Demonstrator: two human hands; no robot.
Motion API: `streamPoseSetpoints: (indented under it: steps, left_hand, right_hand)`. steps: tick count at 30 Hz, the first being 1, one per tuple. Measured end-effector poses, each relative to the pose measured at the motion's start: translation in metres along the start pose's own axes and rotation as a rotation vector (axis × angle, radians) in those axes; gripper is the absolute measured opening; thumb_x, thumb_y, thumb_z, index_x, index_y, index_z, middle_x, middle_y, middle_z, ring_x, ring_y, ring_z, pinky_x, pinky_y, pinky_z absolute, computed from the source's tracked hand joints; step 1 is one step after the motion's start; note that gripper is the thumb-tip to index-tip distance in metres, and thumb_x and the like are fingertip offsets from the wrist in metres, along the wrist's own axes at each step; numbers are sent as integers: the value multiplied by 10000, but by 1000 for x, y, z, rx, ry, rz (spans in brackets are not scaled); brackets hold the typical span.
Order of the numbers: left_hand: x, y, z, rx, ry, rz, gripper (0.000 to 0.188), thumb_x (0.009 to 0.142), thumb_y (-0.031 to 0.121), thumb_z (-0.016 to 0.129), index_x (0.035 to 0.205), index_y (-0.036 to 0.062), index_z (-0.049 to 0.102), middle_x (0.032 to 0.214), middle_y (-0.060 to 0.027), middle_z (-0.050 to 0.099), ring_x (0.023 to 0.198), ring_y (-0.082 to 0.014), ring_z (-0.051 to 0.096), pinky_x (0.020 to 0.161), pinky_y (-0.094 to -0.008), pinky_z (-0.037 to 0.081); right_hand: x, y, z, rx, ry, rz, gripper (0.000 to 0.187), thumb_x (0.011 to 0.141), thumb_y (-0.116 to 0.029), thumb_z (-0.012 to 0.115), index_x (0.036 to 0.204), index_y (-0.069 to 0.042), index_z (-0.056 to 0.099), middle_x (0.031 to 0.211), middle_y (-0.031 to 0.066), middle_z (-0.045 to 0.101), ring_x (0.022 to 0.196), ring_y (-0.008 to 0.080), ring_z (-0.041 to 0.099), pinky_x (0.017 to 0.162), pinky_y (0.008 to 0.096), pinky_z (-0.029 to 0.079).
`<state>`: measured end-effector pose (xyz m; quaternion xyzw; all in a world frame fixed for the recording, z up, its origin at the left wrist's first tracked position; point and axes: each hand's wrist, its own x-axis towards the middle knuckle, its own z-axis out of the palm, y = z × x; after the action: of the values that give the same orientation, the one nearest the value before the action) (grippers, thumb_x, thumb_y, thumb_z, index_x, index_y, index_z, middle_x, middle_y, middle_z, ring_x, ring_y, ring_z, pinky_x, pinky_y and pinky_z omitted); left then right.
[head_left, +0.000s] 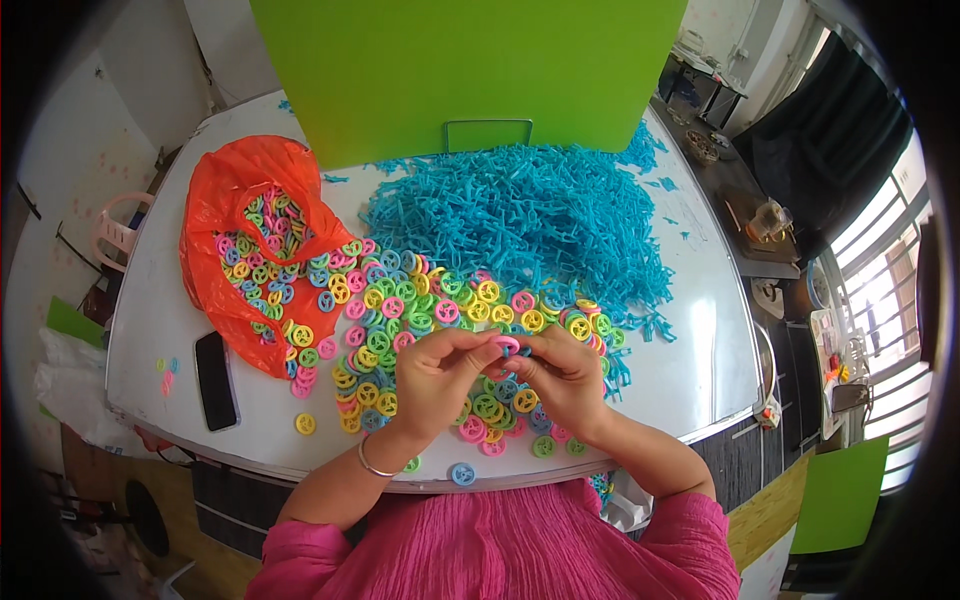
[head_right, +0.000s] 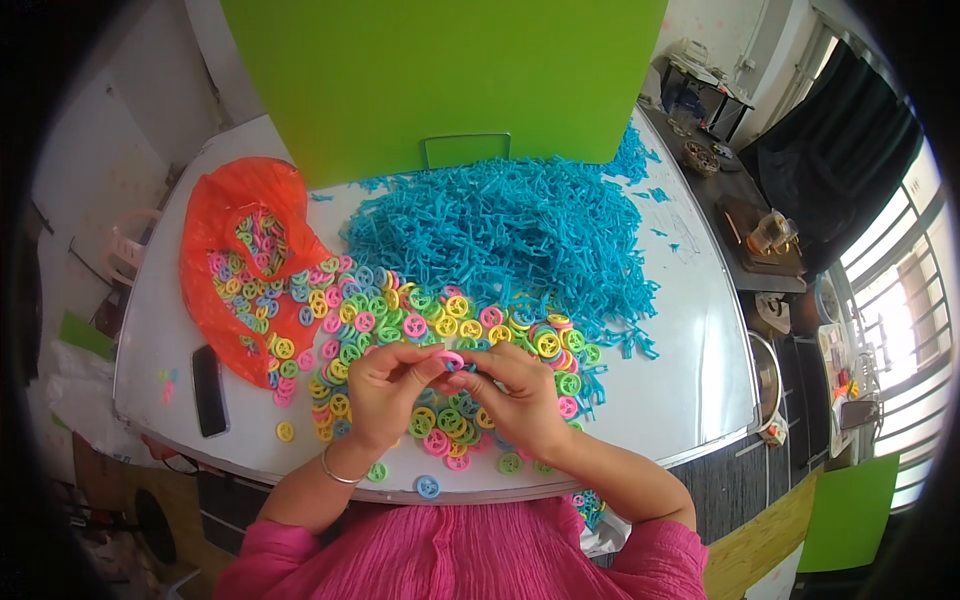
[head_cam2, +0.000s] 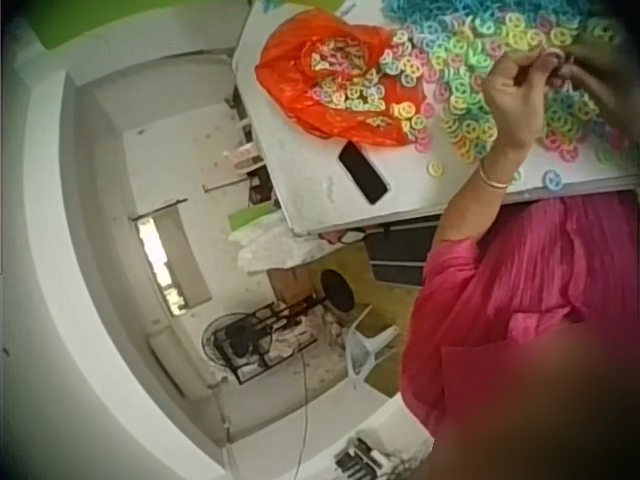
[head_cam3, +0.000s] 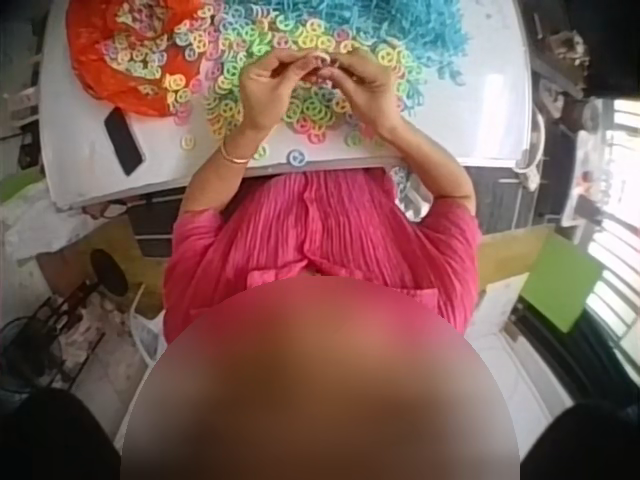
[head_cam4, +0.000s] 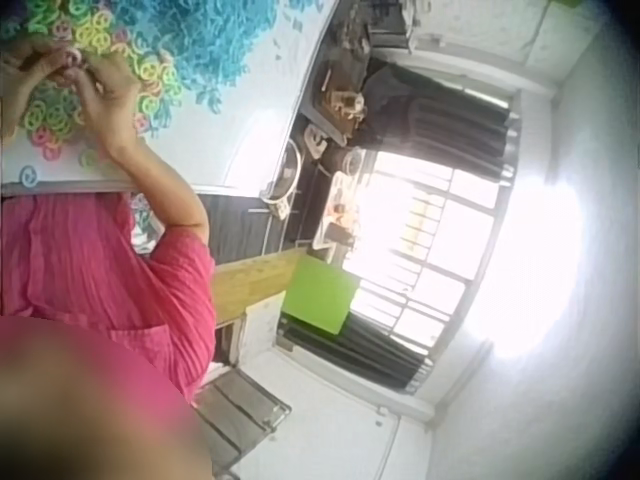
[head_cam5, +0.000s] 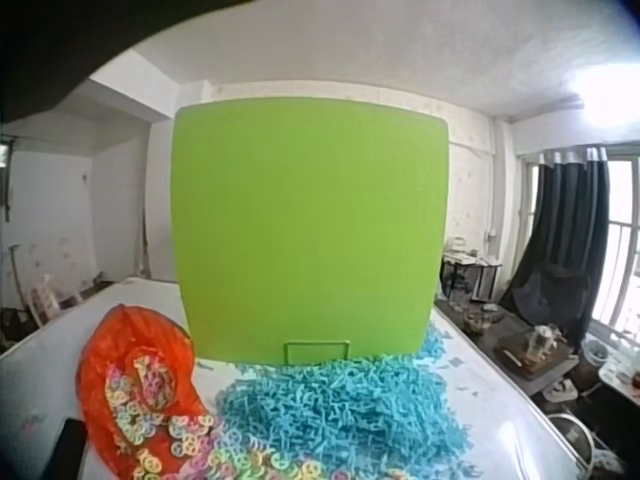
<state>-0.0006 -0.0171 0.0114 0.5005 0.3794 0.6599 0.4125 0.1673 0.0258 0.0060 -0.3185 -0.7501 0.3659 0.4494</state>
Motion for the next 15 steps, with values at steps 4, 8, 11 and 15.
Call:
streamPoseSetpoints:
  steps: [4,8,11,15]
  left_hand:
    - [2,3,-3,-112,9,-176,89,884,-1,649,964,-37,664,851,-110,700,733,-139,677,684,-255,578]
    - [1,0,-3,-55,4,-114,80,885,0,647,956,-30,669,858,-103,701,725,-135,673,685,-243,571]
    - [1,-4,-2,-5,-15,-36,77,884,-4,646,954,-25,671,887,-105,703,746,-135,675,691,-245,571]
    - [2,-7,-9,223,-93,153,112,901,-5,623,1001,-21,669,922,-112,703,763,-143,679,704,-247,571]
  right_hand:
    - [4,-4,-5,-174,-36,-191,341,756,-44,763,1089,-49,689,719,53,545,610,165,542,523,306,431]
    - [6,-8,-7,-284,-12,-306,406,745,-41,766,1139,-47,668,747,56,534,614,172,543,527,307,437]
    - [5,-12,-8,-338,19,-306,416,746,-34,761,1151,-45,664,736,58,527,614,174,539,529,307,437]
    - [5,-15,-11,-264,-43,-170,426,755,-38,759,1168,-43,656,771,78,564,607,174,530,536,310,437]
